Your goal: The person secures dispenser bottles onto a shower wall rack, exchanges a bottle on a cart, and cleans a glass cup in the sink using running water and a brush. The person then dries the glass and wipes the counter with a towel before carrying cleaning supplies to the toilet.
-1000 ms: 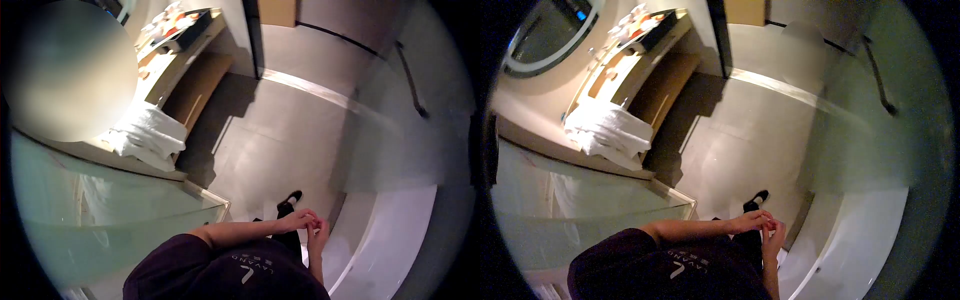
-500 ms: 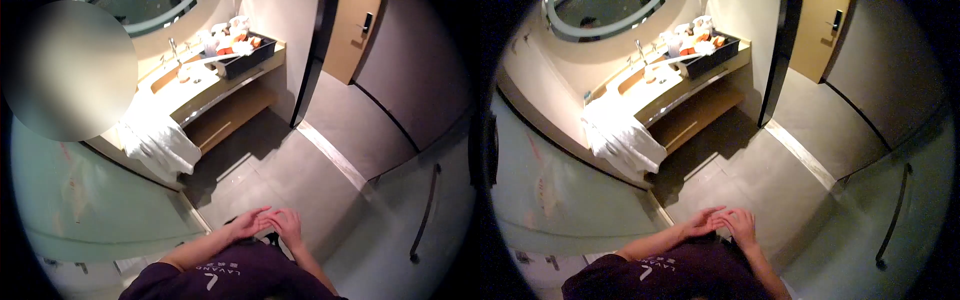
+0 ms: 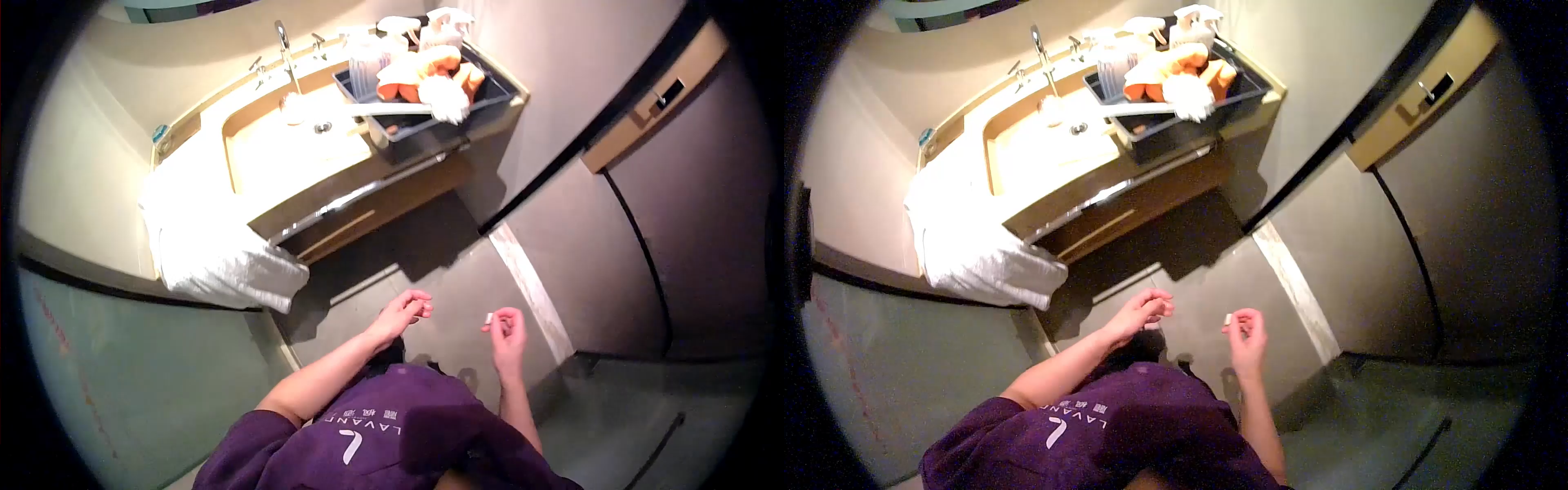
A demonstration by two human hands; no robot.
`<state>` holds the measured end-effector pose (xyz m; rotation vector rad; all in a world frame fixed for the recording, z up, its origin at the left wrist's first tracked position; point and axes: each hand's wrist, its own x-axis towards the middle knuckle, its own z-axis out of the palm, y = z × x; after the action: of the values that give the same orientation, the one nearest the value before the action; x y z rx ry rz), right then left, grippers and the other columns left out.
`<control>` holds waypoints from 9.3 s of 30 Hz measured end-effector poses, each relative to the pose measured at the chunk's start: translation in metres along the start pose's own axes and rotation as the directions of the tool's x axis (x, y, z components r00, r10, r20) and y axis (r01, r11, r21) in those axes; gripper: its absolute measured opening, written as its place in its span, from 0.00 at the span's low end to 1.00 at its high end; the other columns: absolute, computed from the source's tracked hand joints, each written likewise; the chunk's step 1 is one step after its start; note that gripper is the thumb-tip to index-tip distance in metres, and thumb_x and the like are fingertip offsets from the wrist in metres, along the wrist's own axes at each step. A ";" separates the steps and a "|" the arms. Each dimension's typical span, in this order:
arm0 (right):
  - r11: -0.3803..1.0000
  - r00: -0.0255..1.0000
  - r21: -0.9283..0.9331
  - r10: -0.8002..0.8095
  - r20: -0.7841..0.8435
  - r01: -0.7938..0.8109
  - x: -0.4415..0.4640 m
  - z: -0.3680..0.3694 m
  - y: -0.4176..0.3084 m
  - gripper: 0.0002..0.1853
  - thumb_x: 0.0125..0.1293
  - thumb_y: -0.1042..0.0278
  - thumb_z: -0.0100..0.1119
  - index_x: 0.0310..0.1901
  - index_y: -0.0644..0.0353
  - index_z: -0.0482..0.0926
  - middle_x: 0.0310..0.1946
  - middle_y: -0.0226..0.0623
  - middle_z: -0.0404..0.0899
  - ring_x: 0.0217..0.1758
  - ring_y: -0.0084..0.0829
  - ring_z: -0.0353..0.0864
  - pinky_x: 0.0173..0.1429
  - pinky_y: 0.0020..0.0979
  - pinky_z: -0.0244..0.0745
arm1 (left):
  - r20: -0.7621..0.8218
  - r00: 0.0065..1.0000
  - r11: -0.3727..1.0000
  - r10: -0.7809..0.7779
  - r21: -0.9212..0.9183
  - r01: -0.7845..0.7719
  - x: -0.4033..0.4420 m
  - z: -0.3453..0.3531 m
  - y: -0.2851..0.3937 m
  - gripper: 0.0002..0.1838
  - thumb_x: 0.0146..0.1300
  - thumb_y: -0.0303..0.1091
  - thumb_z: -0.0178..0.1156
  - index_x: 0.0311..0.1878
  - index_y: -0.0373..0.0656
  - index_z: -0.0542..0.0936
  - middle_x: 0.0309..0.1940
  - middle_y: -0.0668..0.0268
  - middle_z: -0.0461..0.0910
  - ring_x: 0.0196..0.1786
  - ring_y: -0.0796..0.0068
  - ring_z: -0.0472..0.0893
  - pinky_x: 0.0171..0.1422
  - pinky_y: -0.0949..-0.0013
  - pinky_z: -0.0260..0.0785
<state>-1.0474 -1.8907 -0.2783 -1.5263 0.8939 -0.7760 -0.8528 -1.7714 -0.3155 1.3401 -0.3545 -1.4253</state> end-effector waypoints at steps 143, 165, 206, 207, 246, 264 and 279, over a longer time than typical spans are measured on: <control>0.158 0.532 -0.591 -0.654 0.537 0.791 0.837 0.276 -0.049 0.39 0.46 0.55 0.69 0.62 0.45 0.64 0.61 0.36 0.62 0.64 0.42 0.59 0.63 0.48 0.55 | -0.847 0.514 0.900 -0.135 -0.322 -0.294 0.149 -0.108 0.214 0.34 0.56 0.23 0.52 0.68 0.38 0.56 0.53 0.64 0.71 0.53 0.72 0.71 0.59 0.73 0.62; 0.873 0.914 -0.404 -0.103 0.393 0.272 0.572 0.001 -0.040 0.24 0.63 0.76 0.42 0.62 0.59 0.65 0.66 0.45 0.58 0.71 0.39 0.52 0.70 0.34 0.45 | -0.513 0.763 0.870 0.393 -0.061 -0.489 0.333 -0.201 0.349 0.31 0.60 0.23 0.50 0.68 0.49 0.61 0.58 0.63 0.71 0.57 0.72 0.71 0.62 0.72 0.62; 0.246 0.688 -0.669 0.014 0.726 0.701 0.547 0.152 -0.168 0.26 0.48 0.78 0.61 0.53 0.59 0.72 0.52 0.42 0.70 0.57 0.44 0.68 0.60 0.36 0.65 | -0.439 0.593 0.727 0.675 0.528 -0.438 0.216 -0.285 0.345 0.07 0.60 0.30 0.58 0.40 0.39 0.76 0.32 0.67 0.78 0.38 0.79 0.78 0.45 0.74 0.71; 0.322 0.668 -0.658 0.098 0.738 0.681 0.542 0.152 -0.174 0.28 0.47 0.78 0.63 0.54 0.59 0.71 0.53 0.43 0.68 0.58 0.44 0.67 0.61 0.36 0.65 | -0.545 0.478 0.725 0.688 0.501 -0.472 0.217 -0.329 0.319 0.06 0.60 0.29 0.58 0.40 0.40 0.76 0.33 0.66 0.79 0.40 0.79 0.77 0.46 0.74 0.70; 0.793 0.653 -0.557 0.288 0.700 0.247 0.374 0.320 -0.096 0.27 0.63 0.76 0.51 0.65 0.54 0.62 0.48 0.46 0.76 0.46 0.33 0.78 0.49 0.29 0.72 | -0.335 0.264 0.340 0.904 0.940 0.026 0.203 -0.525 0.351 0.14 0.62 0.39 0.54 0.46 0.39 0.72 0.42 0.57 0.72 0.48 0.64 0.72 0.55 0.62 0.67; 0.463 0.494 -0.677 0.465 0.735 0.572 0.440 0.453 -0.044 0.24 0.70 0.63 0.41 0.67 0.31 0.56 0.26 0.46 0.76 0.27 0.43 0.78 0.34 0.45 0.74 | -0.353 0.708 0.448 0.611 0.892 0.058 0.222 -0.541 0.303 0.14 0.55 0.45 0.61 0.40 0.46 0.79 0.62 0.49 0.64 0.57 0.47 0.72 0.57 0.56 0.68; 0.417 0.350 -0.027 0.793 0.498 -0.908 0.434 0.417 -0.064 0.26 0.72 0.58 0.41 0.69 0.32 0.49 0.17 0.26 0.63 0.11 0.18 0.59 0.11 0.20 0.56 | -0.411 0.646 0.542 0.644 0.840 -0.006 0.205 -0.539 0.276 0.12 0.53 0.33 0.66 0.38 0.38 0.76 0.62 0.52 0.63 0.55 0.53 0.74 0.56 0.62 0.70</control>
<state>-0.4664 -2.0609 -0.2727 -0.7046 1.0275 0.2716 -0.2171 -1.8048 -0.3722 2.2531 -0.7541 -0.2449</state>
